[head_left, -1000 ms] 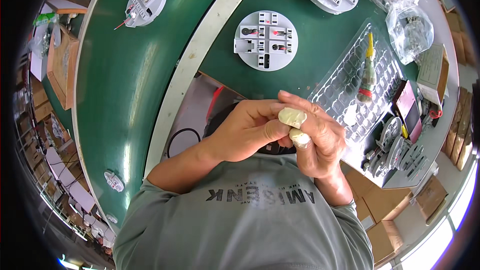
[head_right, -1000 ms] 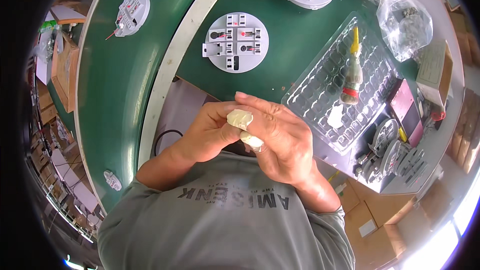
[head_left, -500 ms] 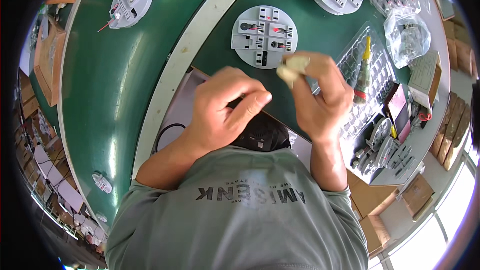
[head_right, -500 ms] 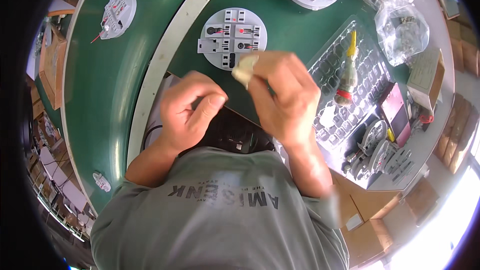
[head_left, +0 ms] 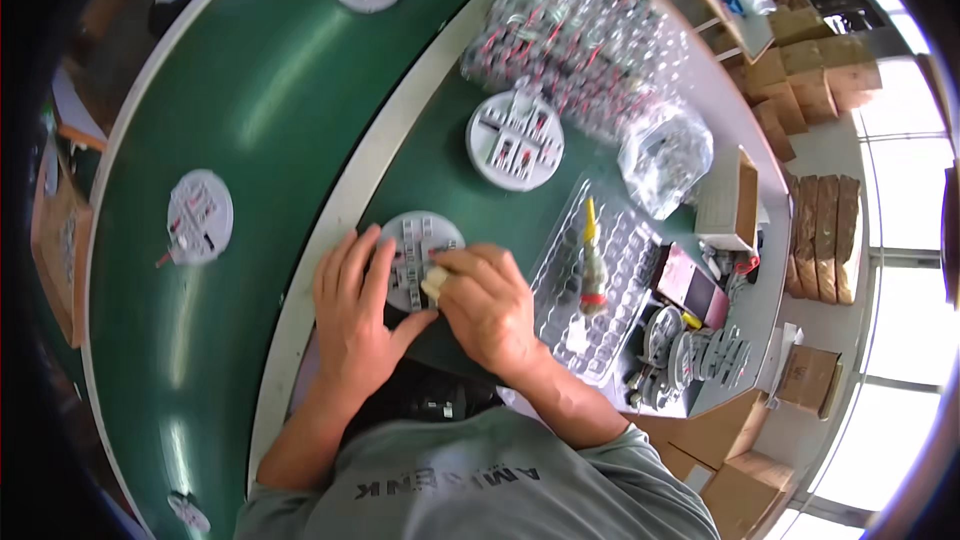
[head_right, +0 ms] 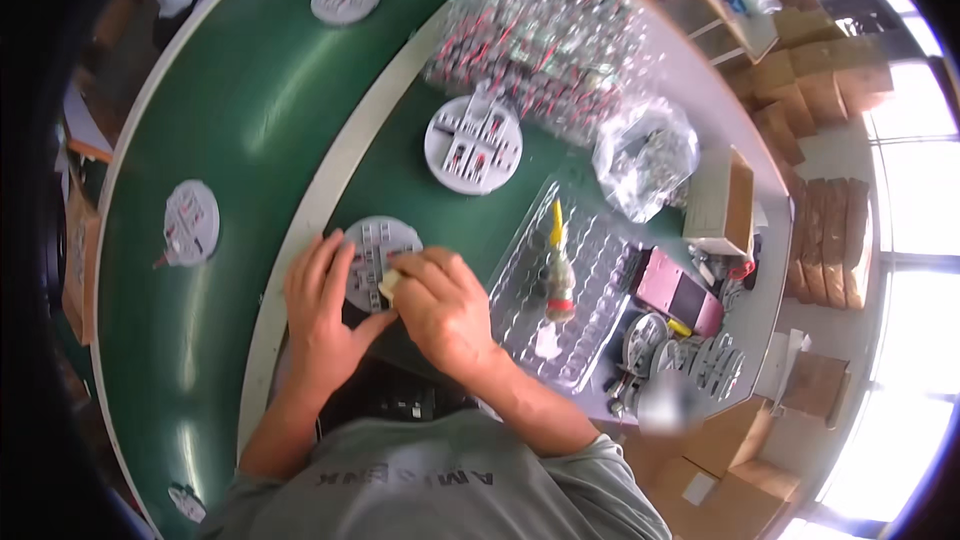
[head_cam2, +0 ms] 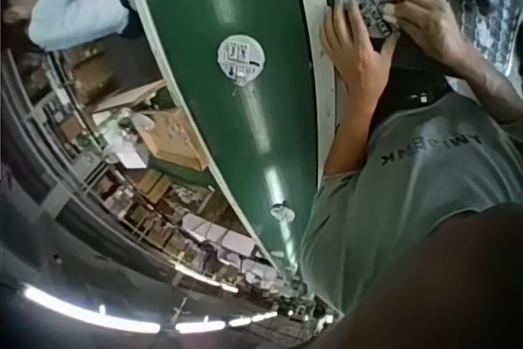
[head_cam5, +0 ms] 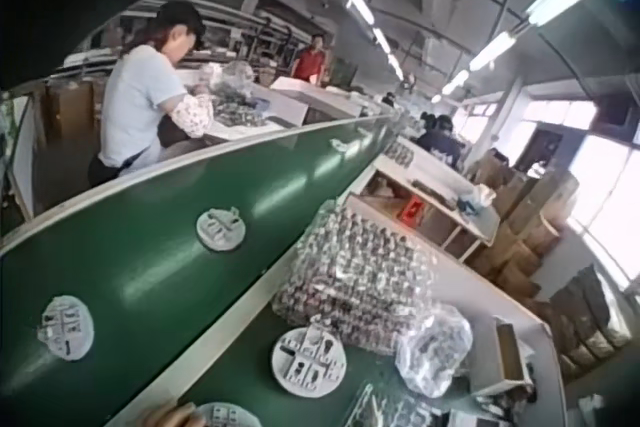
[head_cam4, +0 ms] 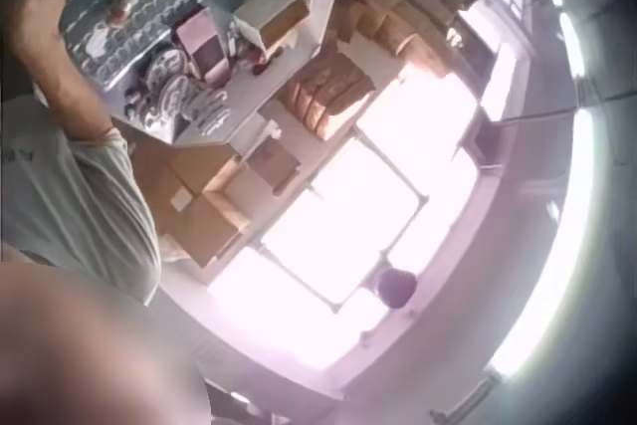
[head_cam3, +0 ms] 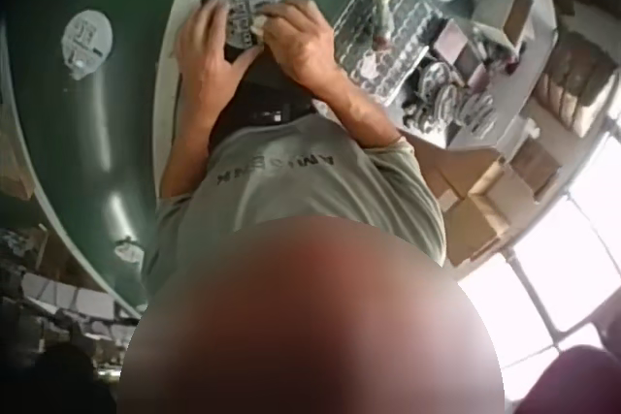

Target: Assembling small electronic or mechanical components into a circular plastic housing at a factory workstation.

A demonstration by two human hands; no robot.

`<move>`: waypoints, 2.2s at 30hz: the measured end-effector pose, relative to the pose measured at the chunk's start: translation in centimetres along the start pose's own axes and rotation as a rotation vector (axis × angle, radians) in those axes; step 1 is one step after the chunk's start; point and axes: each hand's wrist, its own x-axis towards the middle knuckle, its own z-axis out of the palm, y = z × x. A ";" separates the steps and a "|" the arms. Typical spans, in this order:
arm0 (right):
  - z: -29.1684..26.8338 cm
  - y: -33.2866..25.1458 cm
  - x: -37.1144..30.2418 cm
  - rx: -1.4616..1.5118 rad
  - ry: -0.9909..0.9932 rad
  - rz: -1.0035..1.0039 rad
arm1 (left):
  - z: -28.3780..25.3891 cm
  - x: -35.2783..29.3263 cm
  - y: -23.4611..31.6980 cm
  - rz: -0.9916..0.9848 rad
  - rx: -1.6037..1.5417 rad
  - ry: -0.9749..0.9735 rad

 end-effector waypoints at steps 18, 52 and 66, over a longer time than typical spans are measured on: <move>-19.7 24.9 22.8 -0.270 -0.007 0.309 | 1.1 0.3 -0.7 0.107 0.049 0.031; -6.2 4.1 0.0 -0.058 -0.207 0.248 | 1.7 0.0 -0.2 0.093 0.058 0.168; -6.2 0.4 1.5 0.089 -0.330 0.269 | -0.5 -0.1 -1.8 0.079 -0.107 0.015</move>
